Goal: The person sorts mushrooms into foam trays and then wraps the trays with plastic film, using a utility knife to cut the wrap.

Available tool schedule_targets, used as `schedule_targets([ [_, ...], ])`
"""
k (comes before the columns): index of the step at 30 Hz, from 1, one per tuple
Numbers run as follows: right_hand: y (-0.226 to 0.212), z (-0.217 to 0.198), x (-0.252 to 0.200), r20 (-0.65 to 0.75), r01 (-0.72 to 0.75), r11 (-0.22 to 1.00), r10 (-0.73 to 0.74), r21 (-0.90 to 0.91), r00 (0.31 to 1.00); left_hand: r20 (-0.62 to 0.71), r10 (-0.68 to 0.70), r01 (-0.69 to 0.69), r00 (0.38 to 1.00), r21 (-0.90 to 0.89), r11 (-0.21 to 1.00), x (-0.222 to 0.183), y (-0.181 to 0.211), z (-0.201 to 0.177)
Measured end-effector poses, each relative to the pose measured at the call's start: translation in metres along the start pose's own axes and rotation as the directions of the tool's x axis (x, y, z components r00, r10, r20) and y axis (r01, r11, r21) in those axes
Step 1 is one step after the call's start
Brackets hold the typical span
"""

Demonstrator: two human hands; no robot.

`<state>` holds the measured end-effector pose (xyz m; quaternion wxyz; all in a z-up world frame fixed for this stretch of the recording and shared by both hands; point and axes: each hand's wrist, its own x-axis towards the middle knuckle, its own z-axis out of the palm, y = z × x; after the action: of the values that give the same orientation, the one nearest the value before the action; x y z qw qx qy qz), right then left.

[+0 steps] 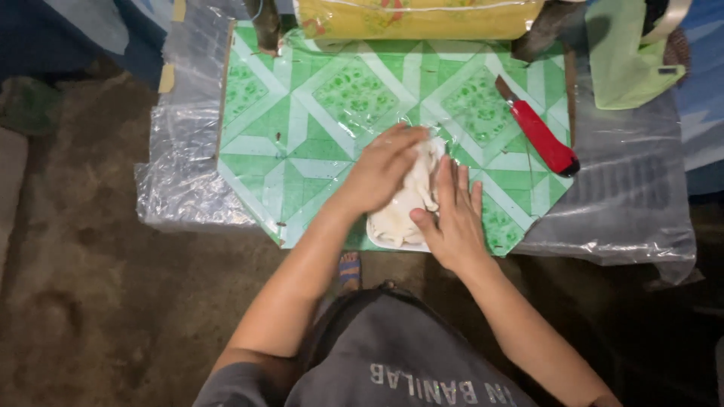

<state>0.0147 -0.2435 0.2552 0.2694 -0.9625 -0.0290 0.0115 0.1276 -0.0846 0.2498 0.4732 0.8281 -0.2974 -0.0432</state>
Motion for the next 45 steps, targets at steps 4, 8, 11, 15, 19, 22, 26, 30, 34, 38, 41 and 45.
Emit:
schedule_targets([
  [4,0.007,0.01,-0.008,-0.053,0.026,0.998,-0.023,0.064,0.998,-0.176,0.056,-0.102,0.983,-0.265,0.959,-0.02,0.004,-0.001],
  [8,-0.019,0.005,-0.03,-0.105,0.068,0.666,0.015,0.742,0.994,-0.319,0.059,-0.173,0.946,-0.342,0.924,-0.041,0.018,0.007],
  [11,-0.062,-0.009,-0.047,-0.009,0.014,-0.029,0.17,0.999,0.985,-0.334,0.029,-0.169,0.942,-0.399,0.901,-0.068,0.048,0.003],
  [15,-0.034,0.01,-0.068,0.443,-0.34,-0.331,0.316,0.88,0.839,-0.298,0.078,-0.186,0.951,-0.355,0.916,-0.087,0.062,0.004],
  [19,-0.026,0.013,-0.081,0.486,-0.363,-0.384,0.3,0.849,0.821,-0.179,0.183,-0.229,0.967,-0.291,0.929,-0.101,0.091,0.01],
  [22,-0.022,0.016,-0.09,0.517,-0.378,-0.423,0.286,0.823,0.807,-0.17,0.168,-0.232,0.971,-0.495,0.837,-0.102,0.093,0.018],
  [26,0.004,0.038,-0.114,0.364,-0.259,-0.533,0.1,0.806,0.926,-0.303,-0.17,-0.222,0.938,-0.9,0.376,-0.096,0.102,-0.008],
  [30,0.025,0.039,-0.124,0.324,-0.273,-0.556,-0.007,0.785,0.946,-0.304,-0.367,-0.043,0.879,-0.818,0.574,-0.103,0.083,-0.035],
  [34,0.033,0.03,-0.126,0.333,-0.27,-0.517,0.03,0.812,0.943,0.171,-0.512,0.488,0.842,-0.647,0.586,-0.112,0.108,-0.023],
  [38,0.055,0.04,-0.134,0.301,-0.245,-0.514,0.027,0.822,0.953,0.297,-0.471,0.416,0.831,-0.893,0.171,-0.145,0.063,0.026],
  [41,0.055,0.037,-0.135,0.279,-0.215,-0.505,0.053,0.836,0.959,0.159,-0.593,0.248,0.789,-0.966,0.071,-0.142,0.072,0.03],
  [45,0.009,-0.003,-0.129,0.246,-0.268,-0.444,-0.107,0.855,0.963,0.01,-0.431,0.129,0.903,-0.96,0.248,-0.14,0.072,0.046],
])
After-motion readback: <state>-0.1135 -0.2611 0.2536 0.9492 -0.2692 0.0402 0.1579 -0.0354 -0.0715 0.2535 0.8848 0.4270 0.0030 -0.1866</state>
